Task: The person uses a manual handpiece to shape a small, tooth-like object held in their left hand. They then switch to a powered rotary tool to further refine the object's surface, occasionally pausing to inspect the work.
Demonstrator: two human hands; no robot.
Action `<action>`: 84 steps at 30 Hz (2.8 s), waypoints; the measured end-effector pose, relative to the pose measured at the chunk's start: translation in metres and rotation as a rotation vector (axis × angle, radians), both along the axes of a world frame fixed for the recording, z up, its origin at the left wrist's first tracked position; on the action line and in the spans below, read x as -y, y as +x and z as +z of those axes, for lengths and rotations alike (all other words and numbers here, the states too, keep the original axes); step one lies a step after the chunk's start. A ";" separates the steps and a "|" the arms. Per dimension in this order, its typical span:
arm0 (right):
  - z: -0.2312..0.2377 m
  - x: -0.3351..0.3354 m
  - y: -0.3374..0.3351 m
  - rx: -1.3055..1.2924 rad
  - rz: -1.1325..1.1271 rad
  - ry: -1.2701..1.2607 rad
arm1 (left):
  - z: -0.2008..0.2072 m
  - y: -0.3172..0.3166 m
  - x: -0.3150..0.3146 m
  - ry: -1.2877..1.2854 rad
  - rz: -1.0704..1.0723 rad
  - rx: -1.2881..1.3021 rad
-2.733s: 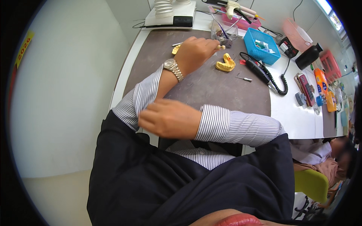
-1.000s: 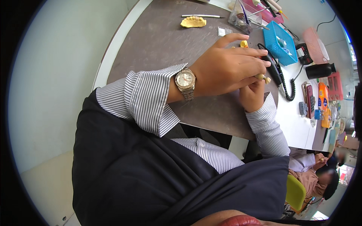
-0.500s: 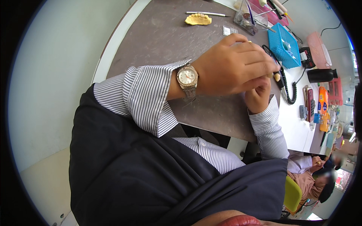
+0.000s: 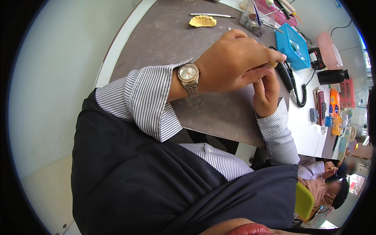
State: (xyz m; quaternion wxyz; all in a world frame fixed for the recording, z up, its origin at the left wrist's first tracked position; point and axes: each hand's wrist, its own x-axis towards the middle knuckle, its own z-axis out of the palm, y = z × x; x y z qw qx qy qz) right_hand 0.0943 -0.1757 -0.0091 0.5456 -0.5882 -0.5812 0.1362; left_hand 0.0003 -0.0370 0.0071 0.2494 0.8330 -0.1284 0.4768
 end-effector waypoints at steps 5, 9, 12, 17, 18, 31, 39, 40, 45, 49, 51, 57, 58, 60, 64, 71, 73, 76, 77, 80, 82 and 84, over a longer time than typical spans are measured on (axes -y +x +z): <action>0.002 0.003 -0.005 -0.307 0.018 -0.038 | 0.006 -0.001 0.000 -0.314 -0.144 -0.137; 0.007 0.008 -0.006 -0.321 -0.064 -0.139 | 0.004 -0.002 -0.002 -0.435 -0.245 -0.140; 0.010 0.007 -0.006 -0.269 -0.120 -0.178 | 0.000 0.003 -0.004 -0.553 -0.311 -0.203; 0.018 0.008 -0.002 -0.238 -0.139 -0.220 | 0.004 0.007 -0.010 -0.661 -0.378 -0.261; 0.020 0.008 0.001 -0.191 -0.140 -0.225 | 0.007 0.007 -0.012 -0.679 -0.395 -0.279; 0.038 0.028 0.017 0.215 -0.145 -0.161 | 0.001 0.010 -0.023 -1.050 -0.862 -0.618; 0.034 0.032 0.018 0.270 -0.092 -0.167 | -0.006 0.009 -0.021 -1.386 -1.068 -0.857; 0.032 0.032 0.018 0.280 -0.097 -0.153 | -0.006 0.008 -0.021 -1.390 -1.064 -0.855; 0.027 0.029 0.020 0.275 -0.115 -0.158 | -0.005 0.007 -0.019 -1.400 -0.976 -0.841; 0.023 0.027 0.021 0.191 -0.143 -0.165 | -0.004 0.011 -0.019 -1.209 -0.816 -0.774; 0.025 0.027 0.022 0.126 -0.108 -0.231 | -0.005 0.013 -0.022 -1.056 -0.812 -0.738; 0.027 0.025 0.022 -0.238 0.116 -0.391 | 0.001 0.011 -0.029 -0.798 -0.852 -0.741; 0.030 0.025 0.022 -0.297 0.139 -0.428 | 0.002 0.011 -0.028 -0.804 -0.860 -0.745; 0.032 0.026 0.019 -0.353 0.157 -0.418 | -0.002 0.011 -0.027 -0.943 -0.943 -0.781; 0.034 0.026 0.019 -0.439 0.168 -0.427 | -0.006 0.012 -0.027 -1.092 -1.008 -0.798; 0.034 0.026 0.020 -0.484 0.187 -0.435 | -0.002 0.012 -0.028 -0.964 -0.933 -0.806; 0.036 0.026 0.019 -0.502 0.196 -0.444 | -0.002 0.012 -0.027 -0.949 -0.935 -0.784; 0.033 0.026 0.019 -0.514 0.182 -0.440 | -0.001 0.010 -0.026 -0.999 -0.847 -0.748; 0.031 0.026 0.020 -0.421 0.142 -0.424 | -0.001 0.011 -0.026 -0.967 -0.816 -0.704; 0.025 0.024 0.023 -0.136 0.007 -0.356 | 0.001 0.013 -0.026 -0.833 -0.690 -0.598; 0.024 0.024 0.022 0.058 -0.101 -0.292 | 0.003 0.010 -0.026 -0.707 -0.560 -0.552; 0.021 0.024 0.021 0.097 -0.153 -0.226 | 0.007 0.010 -0.026 -0.623 -0.500 -0.524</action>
